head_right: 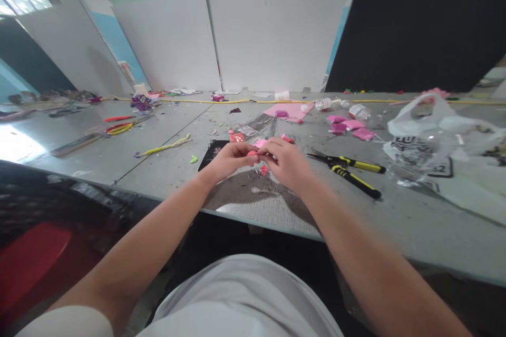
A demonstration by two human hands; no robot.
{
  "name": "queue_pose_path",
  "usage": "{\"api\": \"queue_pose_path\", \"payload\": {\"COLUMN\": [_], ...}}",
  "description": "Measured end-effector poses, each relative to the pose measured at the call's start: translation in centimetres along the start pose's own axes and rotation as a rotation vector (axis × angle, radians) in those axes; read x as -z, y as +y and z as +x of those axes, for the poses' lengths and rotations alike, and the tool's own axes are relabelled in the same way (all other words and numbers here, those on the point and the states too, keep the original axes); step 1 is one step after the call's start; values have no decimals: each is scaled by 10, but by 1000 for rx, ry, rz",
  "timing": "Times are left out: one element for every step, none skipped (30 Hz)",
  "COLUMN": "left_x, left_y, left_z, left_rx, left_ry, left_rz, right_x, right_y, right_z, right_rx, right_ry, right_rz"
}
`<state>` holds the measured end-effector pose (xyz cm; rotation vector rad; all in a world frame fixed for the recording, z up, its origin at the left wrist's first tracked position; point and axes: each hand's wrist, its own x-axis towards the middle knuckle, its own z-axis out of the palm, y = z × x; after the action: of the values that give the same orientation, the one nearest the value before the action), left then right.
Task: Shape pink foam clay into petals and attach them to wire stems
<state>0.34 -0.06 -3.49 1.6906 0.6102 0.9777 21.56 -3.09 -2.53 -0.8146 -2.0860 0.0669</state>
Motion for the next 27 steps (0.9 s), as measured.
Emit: {"api": "queue_pose_path", "payload": {"left_x": [-1, -1, -2, -2, -2, -2, -2, -1, 1, 3, 5, 8, 10, 13, 15, 16, 17, 18, 18, 18, 18, 18, 17, 17, 16, 16, 15], "left_y": [1, 2, 2, 3, 2, 2, 1, -1, -3, -6, -8, -12, -15, -18, -22, -25, -27, -30, -32, -33, -34, -35, -35, -35, -35, -34, -32], "left_z": [0, 0, 0, 0, 1, 1, 1, 2, 3, 4, 5, 6, 7, 8, 10, 11, 12, 13, 13, 13, 13, 13, 13, 12, 11, 10, 10], "left_rx": [2, -1, -10, -20, -30, -37, -40, -43, -50, -65, -89, -121, -151, -175, -177, -160, -131, -98, -70, -51, -46, -53, -65, -83, -107, -137, -170], "left_ry": [-7, -14, -17, -13, 0, 21, 56, 106, 169, 230, 274, 298, 299, 286, 266, 250, 240, 227, 211, 194, 182, 176, 178, 189, 213, 245, 283], "left_rz": [-1, -3, -6, -12, -15, -13, 6, 56, 143, 270, 421, 580, 726, 846, 939, 1005, 1050, 1079, 1095, 1100, 1101, 1101, 1104, 1105, 1099, 1087, 1067], "right_x": [0, 0, -1, -1, -2, -2, -1, 0, 1, 2, 4, 6, 7, 9, 10, 11, 12, 12, 13, 12, 12, 11, 10, 9, 8, 8, 8], "right_y": [-1, -2, -3, -3, -4, -3, -2, 1, 3, 5, 8, 9, 10, 9, 8, 7, 5, 4, 3, 3, 4, 5, 6, 8, 9, 10, 11], "right_z": [0, 0, 0, 0, 0, 0, 0, 0, 0, 0, 0, 0, 1, 1, 2, 2, 2, 2, 2, 1, 1, 0, -1, -2, -2, -3, -3], "right_rx": [12, 15, 2, -35, -97, -177, -268, -354, -423, -470, -495, -507, -511, -516, -526, -540, -555, -568, -576, -579, -575, -568, -559, -549, -538, -530, -526], "right_ry": [-22, -41, -49, -37, 1, 62, 134, 209, 279, 333, 369, 396, 416, 429, 428, 419, 404, 383, 364, 353, 345, 338, 328, 321, 316, 316, 319], "right_rz": [-6, -10, -10, -2, 17, 48, 89, 139, 194, 249, 297, 331, 350, 355, 348, 331, 311, 292, 276, 264, 257, 256, 259, 264, 268, 266, 258]}}
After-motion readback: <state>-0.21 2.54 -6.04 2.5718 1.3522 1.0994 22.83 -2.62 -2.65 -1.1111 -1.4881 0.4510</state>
